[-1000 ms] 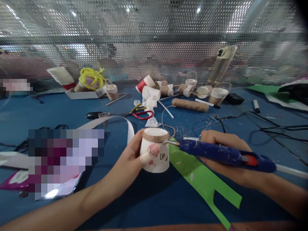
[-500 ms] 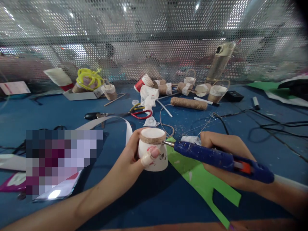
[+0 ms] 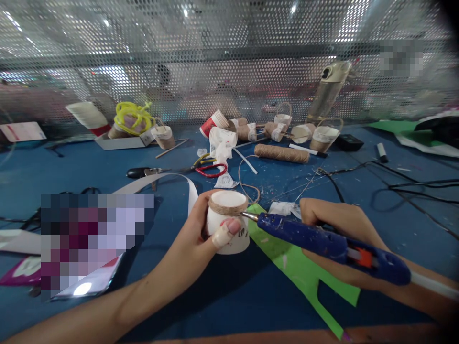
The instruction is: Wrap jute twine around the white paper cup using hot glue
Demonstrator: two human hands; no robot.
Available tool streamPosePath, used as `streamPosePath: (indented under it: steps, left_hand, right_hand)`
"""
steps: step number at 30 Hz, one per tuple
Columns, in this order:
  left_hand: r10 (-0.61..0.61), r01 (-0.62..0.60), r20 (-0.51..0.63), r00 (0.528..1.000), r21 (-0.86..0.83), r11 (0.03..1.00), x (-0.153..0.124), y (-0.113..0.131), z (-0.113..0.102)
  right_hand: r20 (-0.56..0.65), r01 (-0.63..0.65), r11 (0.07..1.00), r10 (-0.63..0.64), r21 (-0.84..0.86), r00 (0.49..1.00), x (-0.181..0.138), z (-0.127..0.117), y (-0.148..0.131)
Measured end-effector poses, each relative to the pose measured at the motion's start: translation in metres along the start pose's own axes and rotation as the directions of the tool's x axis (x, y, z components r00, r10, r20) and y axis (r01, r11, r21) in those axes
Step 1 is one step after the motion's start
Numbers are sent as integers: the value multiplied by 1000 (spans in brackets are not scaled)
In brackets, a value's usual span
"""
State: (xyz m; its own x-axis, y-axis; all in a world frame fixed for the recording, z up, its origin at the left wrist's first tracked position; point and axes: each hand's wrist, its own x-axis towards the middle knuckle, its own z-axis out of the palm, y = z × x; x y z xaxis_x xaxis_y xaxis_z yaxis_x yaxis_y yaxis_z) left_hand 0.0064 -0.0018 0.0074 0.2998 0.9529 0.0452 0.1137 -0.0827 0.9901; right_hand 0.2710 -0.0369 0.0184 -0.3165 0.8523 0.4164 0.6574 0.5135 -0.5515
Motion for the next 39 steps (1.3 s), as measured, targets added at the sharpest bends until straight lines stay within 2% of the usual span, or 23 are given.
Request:
streamPosePath:
  steps: [8, 13, 20, 25, 31, 39]
  left_hand:
    - [10, -10, 3, 1000, 1, 1000, -1, 0, -3]
    - [22, -21, -20, 1000, 46, 999, 1, 3, 0]
    - [42, -42, -12, 999, 24, 999, 1, 2, 3]
    - [0, -1, 27, 1000, 29, 1000, 0, 3, -1]
    - [-6, 7, 26, 1000, -49, 999, -2, -2, -4]
    - [-7, 18, 66, 998, -175, 984, -4, -10, -7]
  right_hand:
    - [-10, -29, 995, 30, 100, 999, 2, 0, 6]
    - [-10, 11, 997, -11, 76, 1000, 1, 2, 4]
    - [8, 61, 996, -61, 64, 998, -3, 3, 7]
    - [33, 56, 995, -59, 87, 998, -3, 0, 7]
    - [0, -37, 999, 37, 25, 999, -2, -1, -2]
    - [15, -10, 996, 9, 92, 1000, 1, -3, 10]
